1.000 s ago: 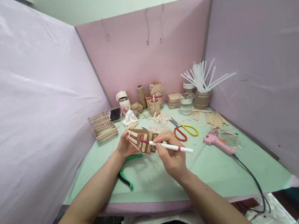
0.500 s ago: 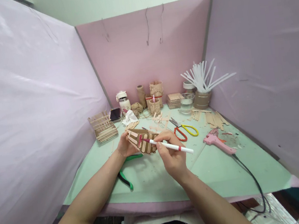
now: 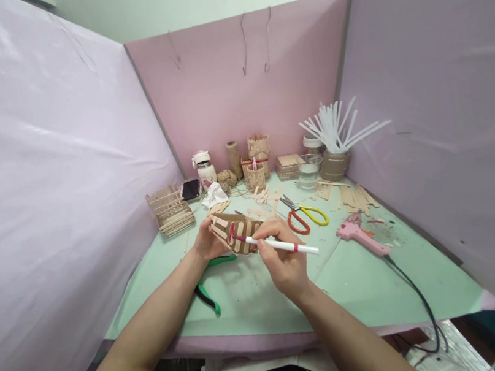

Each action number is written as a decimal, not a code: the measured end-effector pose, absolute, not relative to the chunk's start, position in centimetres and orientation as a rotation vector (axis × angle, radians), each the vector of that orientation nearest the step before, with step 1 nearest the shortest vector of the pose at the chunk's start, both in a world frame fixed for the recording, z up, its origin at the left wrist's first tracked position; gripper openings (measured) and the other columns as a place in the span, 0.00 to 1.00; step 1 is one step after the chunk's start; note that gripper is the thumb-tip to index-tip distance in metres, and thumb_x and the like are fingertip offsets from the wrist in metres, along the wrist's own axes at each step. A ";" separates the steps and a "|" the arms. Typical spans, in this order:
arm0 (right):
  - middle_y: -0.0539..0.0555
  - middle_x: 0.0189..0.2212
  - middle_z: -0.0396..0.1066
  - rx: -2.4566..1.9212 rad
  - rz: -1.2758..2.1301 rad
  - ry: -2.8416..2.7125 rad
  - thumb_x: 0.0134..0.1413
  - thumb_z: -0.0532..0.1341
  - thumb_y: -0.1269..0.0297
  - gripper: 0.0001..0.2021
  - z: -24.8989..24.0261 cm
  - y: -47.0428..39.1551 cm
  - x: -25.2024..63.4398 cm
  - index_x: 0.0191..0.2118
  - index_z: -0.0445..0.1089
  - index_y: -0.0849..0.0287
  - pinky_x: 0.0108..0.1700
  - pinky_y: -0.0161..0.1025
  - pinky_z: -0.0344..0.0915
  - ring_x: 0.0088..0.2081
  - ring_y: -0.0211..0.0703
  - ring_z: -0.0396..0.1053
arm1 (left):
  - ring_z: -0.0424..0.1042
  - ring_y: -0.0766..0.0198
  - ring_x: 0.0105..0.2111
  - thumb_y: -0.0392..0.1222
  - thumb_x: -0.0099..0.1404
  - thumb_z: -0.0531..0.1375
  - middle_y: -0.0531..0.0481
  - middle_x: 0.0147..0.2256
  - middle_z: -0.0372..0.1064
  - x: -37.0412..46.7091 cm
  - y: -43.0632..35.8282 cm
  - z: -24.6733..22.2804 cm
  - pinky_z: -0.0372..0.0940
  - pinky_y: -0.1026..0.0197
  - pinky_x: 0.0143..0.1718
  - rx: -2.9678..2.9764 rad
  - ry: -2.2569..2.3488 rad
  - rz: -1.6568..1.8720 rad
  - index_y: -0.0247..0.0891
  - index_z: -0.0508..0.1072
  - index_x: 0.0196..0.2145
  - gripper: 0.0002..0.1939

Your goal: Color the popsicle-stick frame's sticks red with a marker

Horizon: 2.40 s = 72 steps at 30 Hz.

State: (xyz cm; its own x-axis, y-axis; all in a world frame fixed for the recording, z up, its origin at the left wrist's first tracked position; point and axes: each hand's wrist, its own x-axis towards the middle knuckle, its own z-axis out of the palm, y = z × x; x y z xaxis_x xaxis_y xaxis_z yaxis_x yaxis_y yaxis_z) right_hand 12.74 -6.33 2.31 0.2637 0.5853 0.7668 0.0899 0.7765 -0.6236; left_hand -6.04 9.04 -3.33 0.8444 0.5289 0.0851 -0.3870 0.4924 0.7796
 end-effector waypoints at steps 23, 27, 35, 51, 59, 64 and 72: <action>0.51 0.30 0.72 -0.630 0.361 -1.281 0.62 0.59 0.67 0.05 2.2 -6.3 12.8 0.35 0.72 0.54 0.37 0.44 0.65 0.33 0.43 0.69 | 0.73 0.44 0.54 0.59 0.59 0.63 0.38 0.52 0.77 -6.0 8.8 -3.1 0.62 0.45 0.56 0.885 0.156 0.552 0.35 0.73 0.55 0.33; 0.51 0.29 0.72 -0.637 0.360 -1.283 0.61 0.60 0.66 0.04 2.3 -6.3 12.8 0.35 0.72 0.54 0.37 0.45 0.66 0.33 0.44 0.70 | 0.73 0.45 0.54 0.59 0.59 0.62 0.39 0.52 0.76 -6.0 8.9 -3.3 0.62 0.46 0.56 0.879 0.155 0.553 0.35 0.73 0.55 0.33; 0.51 0.30 0.72 -0.644 0.356 -1.270 0.61 0.60 0.67 0.05 2.4 -6.3 12.8 0.35 0.72 0.54 0.37 0.44 0.65 0.33 0.43 0.70 | 0.72 0.43 0.54 0.60 0.58 0.63 0.38 0.53 0.76 -6.0 8.9 -3.1 0.61 0.43 0.57 0.881 0.166 0.546 0.34 0.73 0.56 0.34; 0.50 0.30 0.72 -0.613 0.386 -1.281 0.62 0.59 0.68 0.05 2.2 -6.4 12.8 0.36 0.72 0.54 0.37 0.43 0.64 0.33 0.43 0.69 | 0.73 0.45 0.54 0.59 0.58 0.64 0.39 0.53 0.76 -6.1 9.0 -3.3 0.62 0.45 0.57 0.857 0.157 0.548 0.35 0.73 0.55 0.33; 0.51 0.30 0.72 -0.626 0.385 -1.283 0.62 0.59 0.67 0.05 2.0 -6.4 12.9 0.36 0.72 0.53 0.38 0.44 0.64 0.34 0.43 0.69 | 0.74 0.46 0.53 0.59 0.57 0.65 0.39 0.52 0.77 -6.0 8.9 -3.2 0.62 0.45 0.56 0.866 0.168 0.558 0.34 0.74 0.55 0.34; 0.50 0.28 0.71 -0.625 0.384 -1.307 0.61 0.60 0.68 0.05 2.1 -6.6 12.9 0.36 0.73 0.54 0.38 0.44 0.63 0.34 0.44 0.68 | 0.75 0.46 0.50 0.60 0.58 0.64 0.39 0.49 0.78 -6.0 8.9 -3.2 0.63 0.44 0.55 0.883 0.154 0.547 0.34 0.73 0.56 0.35; 0.51 0.30 0.72 -0.644 0.361 -1.296 0.62 0.60 0.68 0.05 2.1 -6.6 12.9 0.36 0.73 0.53 0.38 0.44 0.63 0.35 0.44 0.68 | 0.74 0.44 0.52 0.60 0.59 0.63 0.38 0.52 0.76 -6.1 9.0 -3.4 0.63 0.44 0.55 0.890 0.160 0.554 0.35 0.73 0.56 0.34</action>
State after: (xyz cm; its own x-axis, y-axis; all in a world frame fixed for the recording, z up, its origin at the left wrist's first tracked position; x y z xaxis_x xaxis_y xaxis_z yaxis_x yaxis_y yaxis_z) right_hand 12.86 -6.57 2.13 0.2513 0.5868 0.7698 0.1042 0.7743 -0.6242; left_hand -6.06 8.98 -3.36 0.8486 0.5209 0.0925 -0.3913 0.5003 0.7724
